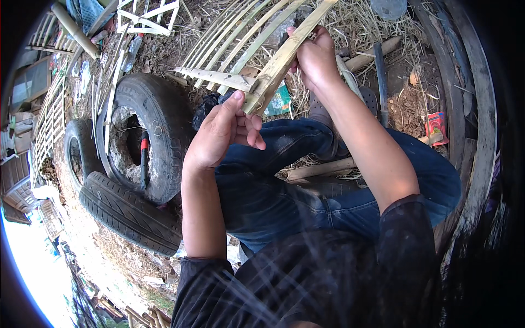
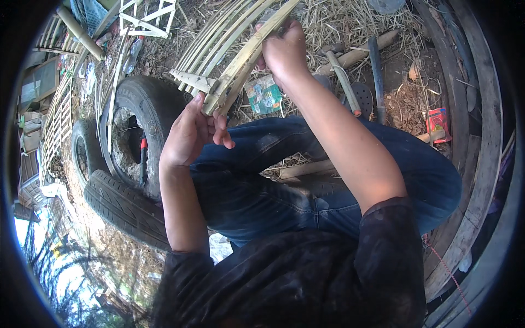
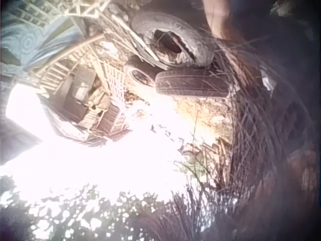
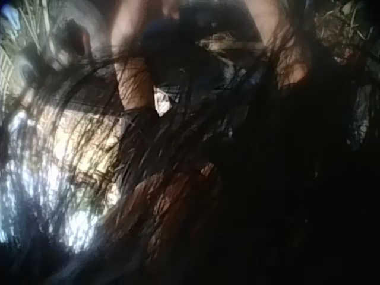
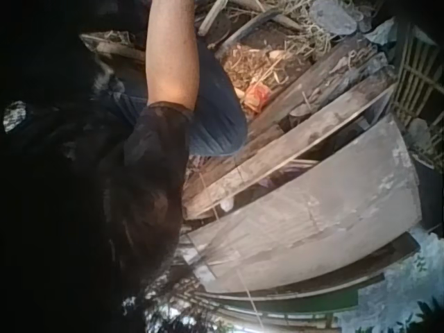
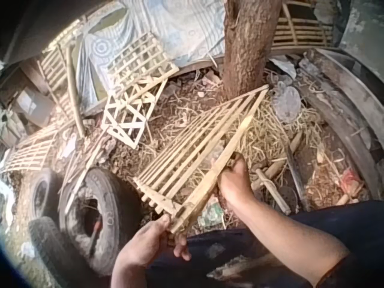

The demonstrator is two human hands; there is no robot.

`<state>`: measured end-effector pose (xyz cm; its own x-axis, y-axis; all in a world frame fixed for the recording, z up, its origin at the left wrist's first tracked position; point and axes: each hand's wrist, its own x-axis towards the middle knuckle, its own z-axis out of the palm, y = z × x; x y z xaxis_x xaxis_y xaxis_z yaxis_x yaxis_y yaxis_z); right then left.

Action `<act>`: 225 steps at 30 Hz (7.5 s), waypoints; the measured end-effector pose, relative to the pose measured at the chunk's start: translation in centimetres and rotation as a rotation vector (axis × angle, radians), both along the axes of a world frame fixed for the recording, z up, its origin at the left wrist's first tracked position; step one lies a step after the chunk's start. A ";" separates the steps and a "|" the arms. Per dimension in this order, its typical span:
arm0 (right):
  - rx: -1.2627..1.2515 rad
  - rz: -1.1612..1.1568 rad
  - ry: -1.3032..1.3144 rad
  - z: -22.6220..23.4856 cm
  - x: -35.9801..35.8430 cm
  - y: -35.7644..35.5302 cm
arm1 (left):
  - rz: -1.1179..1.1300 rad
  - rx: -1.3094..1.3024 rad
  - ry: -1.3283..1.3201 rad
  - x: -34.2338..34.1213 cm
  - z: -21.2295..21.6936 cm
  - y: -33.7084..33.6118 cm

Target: The person assembles a bamboo grid structure by hand, using a hammer to secure bamboo strips with small pegs or nails and tying sections together with thin wire.

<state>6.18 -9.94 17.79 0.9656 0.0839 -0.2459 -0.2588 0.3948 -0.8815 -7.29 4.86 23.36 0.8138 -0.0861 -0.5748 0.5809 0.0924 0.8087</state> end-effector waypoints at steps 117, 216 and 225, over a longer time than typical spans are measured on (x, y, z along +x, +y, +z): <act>0.248 0.398 0.115 -0.3 -0.5 -6.7 | -0.030 -0.078 -0.034 -0.1 -3.9 -2.7; 0.282 -0.010 0.383 -5.0 -2.1 -7.1 | -0.516 0.946 0.115 1.7 -3.9 -0.5; 0.117 0.008 0.281 -0.1 -1.0 -9.3 | 0.175 0.207 0.209 3.8 -9.5 1.8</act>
<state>5.19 -19.25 17.67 0.8603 0.1350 -0.4916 -0.4898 0.4865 -0.7235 -3.51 6.66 13.83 0.6690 0.1800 -0.7212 0.7257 0.0515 0.6861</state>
